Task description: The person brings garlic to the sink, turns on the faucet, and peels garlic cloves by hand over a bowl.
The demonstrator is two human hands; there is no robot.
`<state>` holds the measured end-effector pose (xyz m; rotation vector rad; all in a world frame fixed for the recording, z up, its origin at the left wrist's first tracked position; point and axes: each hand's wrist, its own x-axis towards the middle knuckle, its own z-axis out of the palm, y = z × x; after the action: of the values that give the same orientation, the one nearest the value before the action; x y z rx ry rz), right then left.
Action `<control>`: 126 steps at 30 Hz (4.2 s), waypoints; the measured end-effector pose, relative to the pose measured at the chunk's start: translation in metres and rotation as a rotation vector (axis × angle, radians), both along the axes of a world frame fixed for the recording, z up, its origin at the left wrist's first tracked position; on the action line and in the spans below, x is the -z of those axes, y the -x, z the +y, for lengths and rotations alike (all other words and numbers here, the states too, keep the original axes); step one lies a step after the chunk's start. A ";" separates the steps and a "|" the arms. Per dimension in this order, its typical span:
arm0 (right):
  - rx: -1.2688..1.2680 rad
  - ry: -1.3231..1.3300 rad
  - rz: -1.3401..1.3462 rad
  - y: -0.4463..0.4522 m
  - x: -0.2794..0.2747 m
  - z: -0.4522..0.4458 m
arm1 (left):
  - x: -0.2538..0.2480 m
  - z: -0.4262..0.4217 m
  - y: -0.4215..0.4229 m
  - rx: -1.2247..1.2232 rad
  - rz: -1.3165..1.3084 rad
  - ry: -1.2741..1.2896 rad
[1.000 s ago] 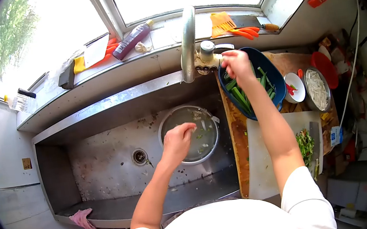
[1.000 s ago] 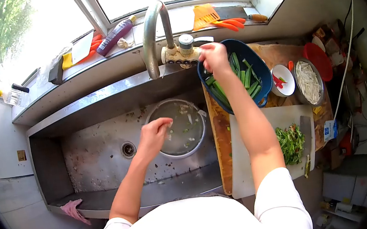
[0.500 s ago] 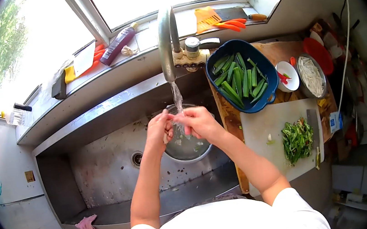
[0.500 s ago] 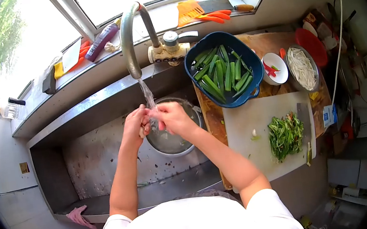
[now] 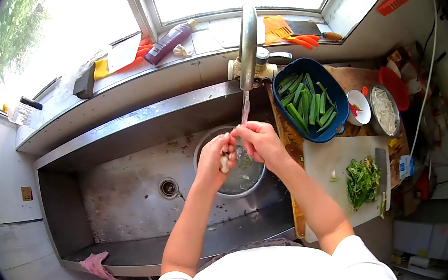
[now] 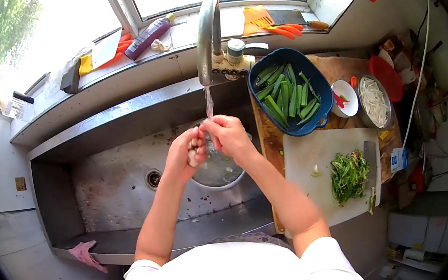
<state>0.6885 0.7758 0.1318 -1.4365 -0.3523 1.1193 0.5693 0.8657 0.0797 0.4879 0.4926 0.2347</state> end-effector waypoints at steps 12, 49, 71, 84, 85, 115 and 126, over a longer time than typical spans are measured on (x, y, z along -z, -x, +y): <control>0.019 -0.060 -0.861 0.006 0.021 -0.025 | -0.004 -0.026 -0.042 -0.261 -0.087 0.117; 0.223 -0.151 0.326 0.017 0.039 -0.016 | -0.004 -0.048 -0.026 -0.351 0.464 -1.379; 0.138 -0.233 0.564 0.006 0.045 -0.035 | 0.029 -0.025 -0.014 -0.180 0.155 -0.107; -0.091 0.010 -0.600 0.028 0.035 -0.046 | 0.029 -0.039 -0.020 -0.177 0.181 0.288; -0.004 -0.047 -0.490 0.028 0.039 -0.045 | 0.038 -0.037 -0.016 -0.110 0.103 0.317; -0.056 -0.220 0.101 0.005 0.033 -0.036 | 0.010 -0.037 0.001 -0.105 0.258 -0.507; -0.132 -0.110 -0.242 -0.002 0.032 -0.038 | -0.008 -0.028 0.004 -0.002 0.327 -0.954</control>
<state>0.6906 0.7376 0.1003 -1.4706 -0.6782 1.0151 0.5656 0.8382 0.0873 1.4718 0.6868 0.3925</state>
